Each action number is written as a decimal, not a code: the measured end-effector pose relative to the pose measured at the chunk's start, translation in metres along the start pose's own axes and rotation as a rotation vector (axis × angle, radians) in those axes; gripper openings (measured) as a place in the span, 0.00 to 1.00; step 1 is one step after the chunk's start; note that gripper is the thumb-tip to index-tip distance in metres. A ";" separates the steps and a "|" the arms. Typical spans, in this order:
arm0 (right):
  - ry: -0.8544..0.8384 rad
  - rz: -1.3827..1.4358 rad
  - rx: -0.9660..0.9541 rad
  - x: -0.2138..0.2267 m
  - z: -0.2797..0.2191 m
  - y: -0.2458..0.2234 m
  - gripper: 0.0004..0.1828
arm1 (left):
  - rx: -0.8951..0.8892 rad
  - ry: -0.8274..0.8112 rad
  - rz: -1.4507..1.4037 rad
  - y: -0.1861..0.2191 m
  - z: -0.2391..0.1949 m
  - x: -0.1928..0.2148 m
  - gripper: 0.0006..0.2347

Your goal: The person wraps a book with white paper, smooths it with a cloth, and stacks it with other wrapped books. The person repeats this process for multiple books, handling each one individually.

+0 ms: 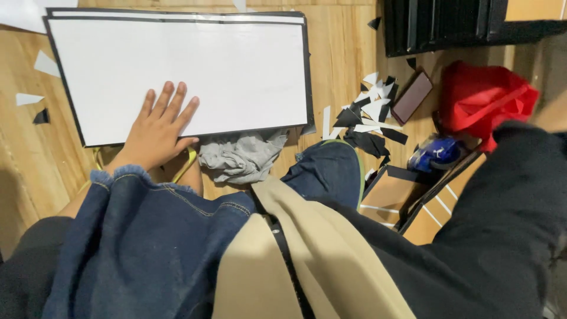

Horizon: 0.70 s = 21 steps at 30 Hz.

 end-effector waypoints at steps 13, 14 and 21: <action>0.085 0.328 0.488 0.089 0.090 -0.365 0.42 | 0.432 0.180 -2.023 0.032 -0.001 0.134 0.45; 0.082 0.349 0.518 0.065 0.095 -0.360 0.43 | 0.430 0.188 -2.021 0.029 -0.002 0.130 0.45; 0.239 0.838 0.095 -0.124 0.124 -0.291 0.07 | 0.685 0.533 -1.409 -0.075 -0.031 0.038 0.17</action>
Point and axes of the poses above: each hand's wrist, its own z-axis towards the middle knuckle, its own x-axis out of the back of the hand, y = z × x, the point moved 1 cm from there along z, towards the middle knuckle, and after that the axes turned 6 degrees about -z, right-handed, at the moved point
